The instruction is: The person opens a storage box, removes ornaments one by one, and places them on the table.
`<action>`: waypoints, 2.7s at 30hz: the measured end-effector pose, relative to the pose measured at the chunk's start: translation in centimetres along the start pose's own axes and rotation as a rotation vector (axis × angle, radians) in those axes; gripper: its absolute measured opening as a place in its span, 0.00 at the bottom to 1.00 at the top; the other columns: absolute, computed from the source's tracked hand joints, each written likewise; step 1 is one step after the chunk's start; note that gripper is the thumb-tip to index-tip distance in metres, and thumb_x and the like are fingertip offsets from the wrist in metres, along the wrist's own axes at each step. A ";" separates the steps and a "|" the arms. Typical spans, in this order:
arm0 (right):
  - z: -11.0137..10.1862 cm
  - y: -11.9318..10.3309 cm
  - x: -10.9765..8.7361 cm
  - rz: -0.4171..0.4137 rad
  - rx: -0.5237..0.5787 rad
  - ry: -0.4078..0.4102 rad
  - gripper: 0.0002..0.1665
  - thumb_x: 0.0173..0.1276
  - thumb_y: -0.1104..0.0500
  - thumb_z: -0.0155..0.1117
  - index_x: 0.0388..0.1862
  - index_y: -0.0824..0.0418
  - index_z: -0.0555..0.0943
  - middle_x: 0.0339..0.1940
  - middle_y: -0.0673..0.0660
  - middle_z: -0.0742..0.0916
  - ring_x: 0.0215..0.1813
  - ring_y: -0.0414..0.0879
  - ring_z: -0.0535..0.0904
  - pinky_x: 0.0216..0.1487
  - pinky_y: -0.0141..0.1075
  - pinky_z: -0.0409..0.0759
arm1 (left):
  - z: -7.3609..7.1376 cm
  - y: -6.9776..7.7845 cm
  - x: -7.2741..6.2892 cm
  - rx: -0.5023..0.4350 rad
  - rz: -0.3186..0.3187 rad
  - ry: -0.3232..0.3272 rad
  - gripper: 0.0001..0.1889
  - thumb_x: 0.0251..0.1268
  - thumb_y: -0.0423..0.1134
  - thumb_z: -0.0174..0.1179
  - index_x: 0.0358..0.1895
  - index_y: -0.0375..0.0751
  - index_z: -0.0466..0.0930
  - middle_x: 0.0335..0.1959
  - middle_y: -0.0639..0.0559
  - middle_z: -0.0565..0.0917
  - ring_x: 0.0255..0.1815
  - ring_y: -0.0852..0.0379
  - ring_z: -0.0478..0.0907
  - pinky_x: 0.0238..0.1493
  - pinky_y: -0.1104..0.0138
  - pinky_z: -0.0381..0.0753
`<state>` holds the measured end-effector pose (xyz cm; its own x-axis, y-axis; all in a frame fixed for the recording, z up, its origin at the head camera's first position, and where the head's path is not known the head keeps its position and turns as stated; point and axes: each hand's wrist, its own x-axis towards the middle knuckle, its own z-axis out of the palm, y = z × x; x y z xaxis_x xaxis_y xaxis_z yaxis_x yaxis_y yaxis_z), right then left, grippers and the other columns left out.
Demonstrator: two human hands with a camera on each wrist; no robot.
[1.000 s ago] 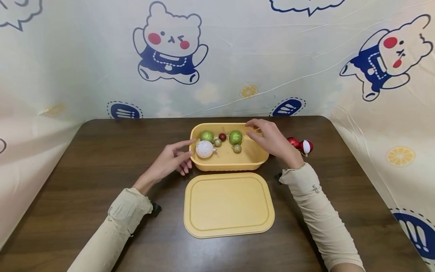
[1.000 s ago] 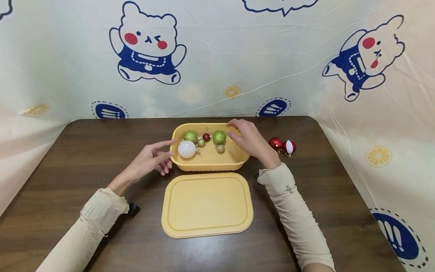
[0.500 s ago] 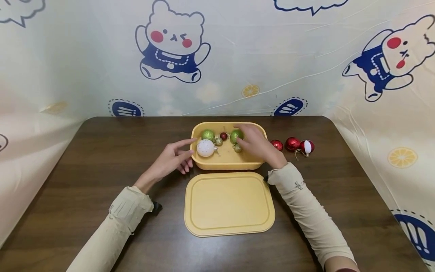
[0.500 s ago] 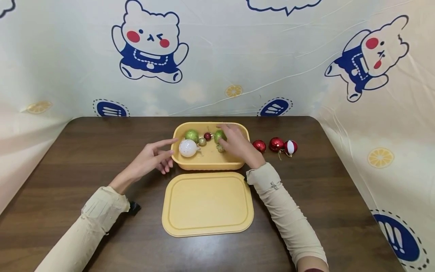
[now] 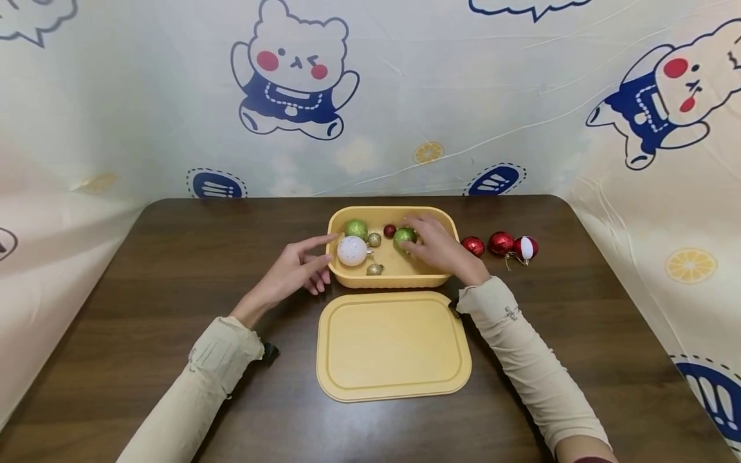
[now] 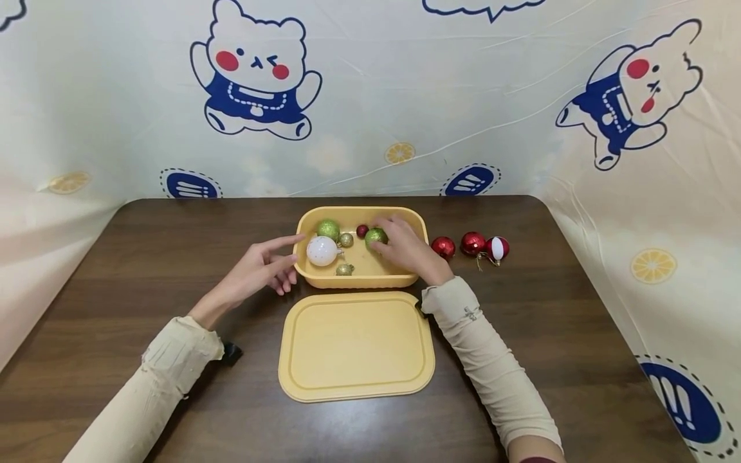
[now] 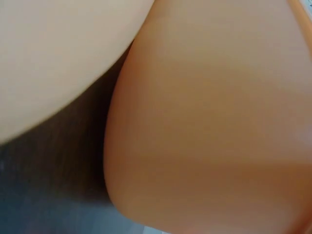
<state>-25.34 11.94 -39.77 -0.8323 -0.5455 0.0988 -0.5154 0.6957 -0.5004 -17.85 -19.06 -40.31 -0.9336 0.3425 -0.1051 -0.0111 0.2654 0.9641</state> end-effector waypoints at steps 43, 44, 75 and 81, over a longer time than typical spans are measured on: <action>-1.1 -0.4 0.0 -0.083 0.066 0.063 0.15 0.69 0.60 0.68 0.52 0.64 0.81 0.45 0.57 0.85 0.46 0.50 0.79 0.48 0.47 0.81 | 0.0 0.0 -0.1 -0.010 0.003 -0.002 0.25 0.77 0.41 0.54 0.75 0.49 0.66 0.31 0.24 0.80 0.22 0.49 0.80 0.25 0.53 0.85; -1.2 -0.3 0.0 -0.090 0.074 0.068 0.15 0.69 0.61 0.68 0.51 0.65 0.81 0.44 0.57 0.85 0.46 0.50 0.79 0.49 0.48 0.81 | 0.0 0.0 -0.1 -0.010 0.003 -0.004 0.25 0.77 0.41 0.54 0.75 0.49 0.66 0.32 0.24 0.80 0.22 0.49 0.80 0.25 0.53 0.85; -4.8 -2.4 -2.5 -0.020 0.024 0.134 0.22 0.71 0.54 0.67 0.60 0.61 0.78 0.48 0.56 0.84 0.48 0.48 0.78 0.51 0.44 0.81 | -0.1 -0.1 -0.1 0.004 0.010 -0.012 0.26 0.77 0.41 0.54 0.75 0.48 0.65 0.29 0.30 0.81 0.22 0.47 0.80 0.25 0.54 0.85; -5.6 -2.8 -3.7 -0.014 0.049 0.160 0.22 0.71 0.54 0.67 0.60 0.61 0.78 0.45 0.55 0.84 0.46 0.47 0.79 0.50 0.47 0.82 | 0.1 -0.1 0.0 0.001 0.011 -0.015 0.26 0.77 0.42 0.54 0.75 0.49 0.65 0.30 0.26 0.81 0.22 0.47 0.80 0.26 0.52 0.85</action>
<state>-21.97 14.63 -33.94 -0.8492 -0.4703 0.2400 -0.5195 0.6628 -0.5393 -17.82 -19.00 -40.40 -0.9281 0.3591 -0.0981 -0.0006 0.2620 0.9651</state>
